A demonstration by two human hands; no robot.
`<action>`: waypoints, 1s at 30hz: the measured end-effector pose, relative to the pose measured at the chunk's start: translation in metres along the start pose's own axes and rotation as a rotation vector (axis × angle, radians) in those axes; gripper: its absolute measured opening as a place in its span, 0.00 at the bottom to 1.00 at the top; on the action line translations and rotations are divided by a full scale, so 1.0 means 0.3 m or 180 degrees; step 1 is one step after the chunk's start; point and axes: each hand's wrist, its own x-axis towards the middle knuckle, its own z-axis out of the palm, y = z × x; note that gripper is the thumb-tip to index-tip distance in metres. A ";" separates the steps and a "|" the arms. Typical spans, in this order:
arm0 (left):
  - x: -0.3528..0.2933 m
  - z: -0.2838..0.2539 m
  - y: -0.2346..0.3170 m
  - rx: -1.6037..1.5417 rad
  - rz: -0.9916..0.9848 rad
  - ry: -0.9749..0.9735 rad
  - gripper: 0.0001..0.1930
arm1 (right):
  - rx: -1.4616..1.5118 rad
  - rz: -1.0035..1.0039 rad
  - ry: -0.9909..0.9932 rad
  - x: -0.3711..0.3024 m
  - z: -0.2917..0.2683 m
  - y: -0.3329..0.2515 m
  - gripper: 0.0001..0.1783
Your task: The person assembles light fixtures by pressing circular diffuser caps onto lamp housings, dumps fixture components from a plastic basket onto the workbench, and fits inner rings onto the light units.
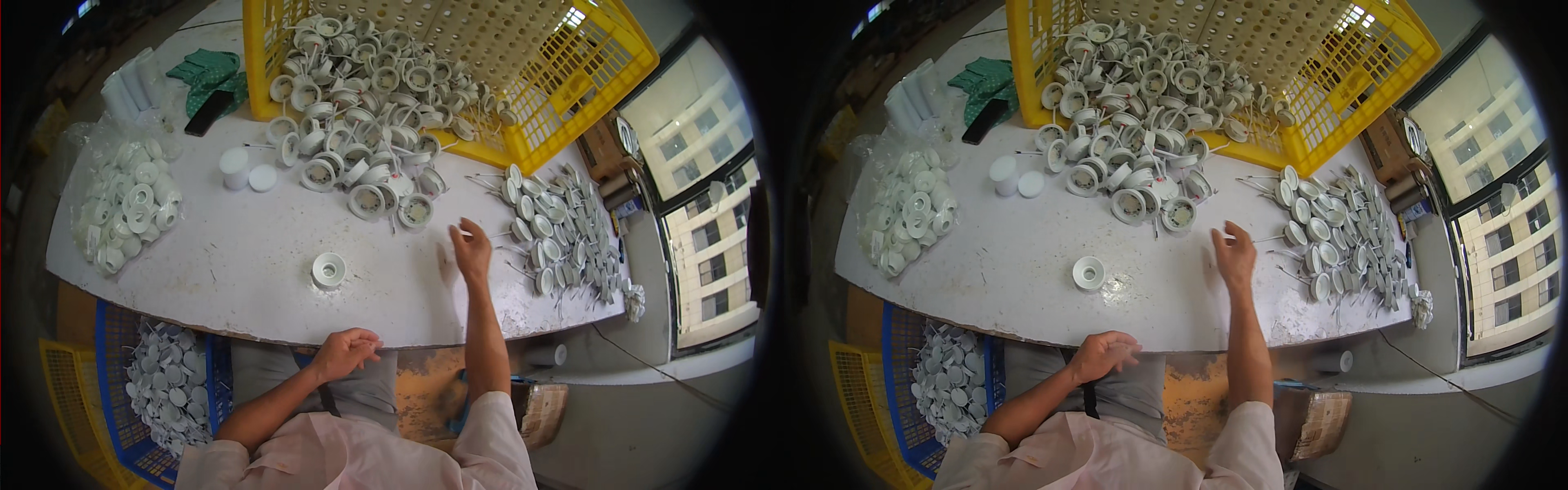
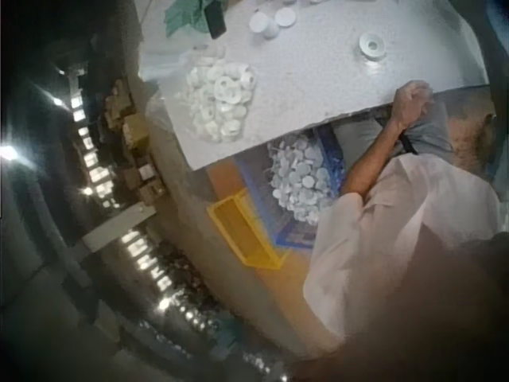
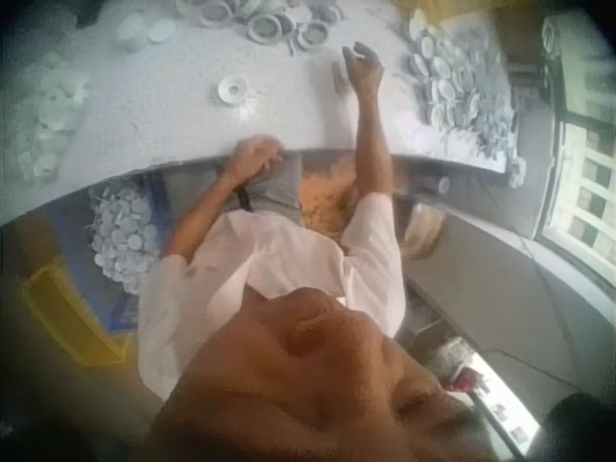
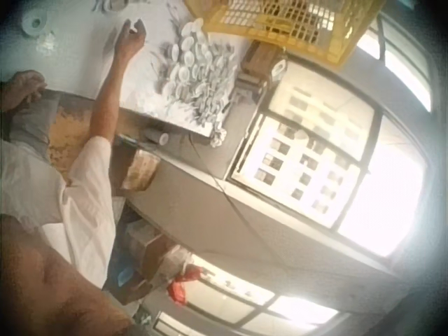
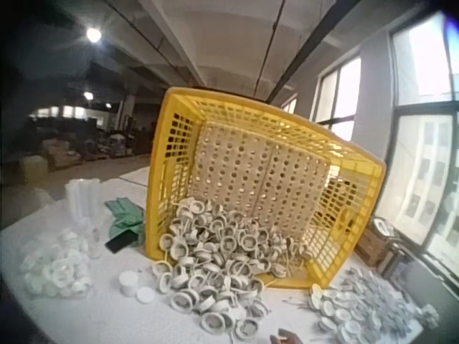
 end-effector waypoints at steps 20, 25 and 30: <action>-0.097 0.020 0.117 0.1719 0.2172 0.0608 0.32 | 0.0976 0.0515 -0.0577 -0.492 -0.193 -0.214 0.14; -0.062 0.010 0.218 0.2613 0.2907 0.0664 0.39 | 0.1372 0.0052 -0.1550 -0.568 -0.193 -0.362 0.13; -0.087 -0.043 0.177 0.2266 0.2527 0.0402 0.43 | 0.1485 0.0065 -0.1586 -0.614 -0.127 -0.433 0.13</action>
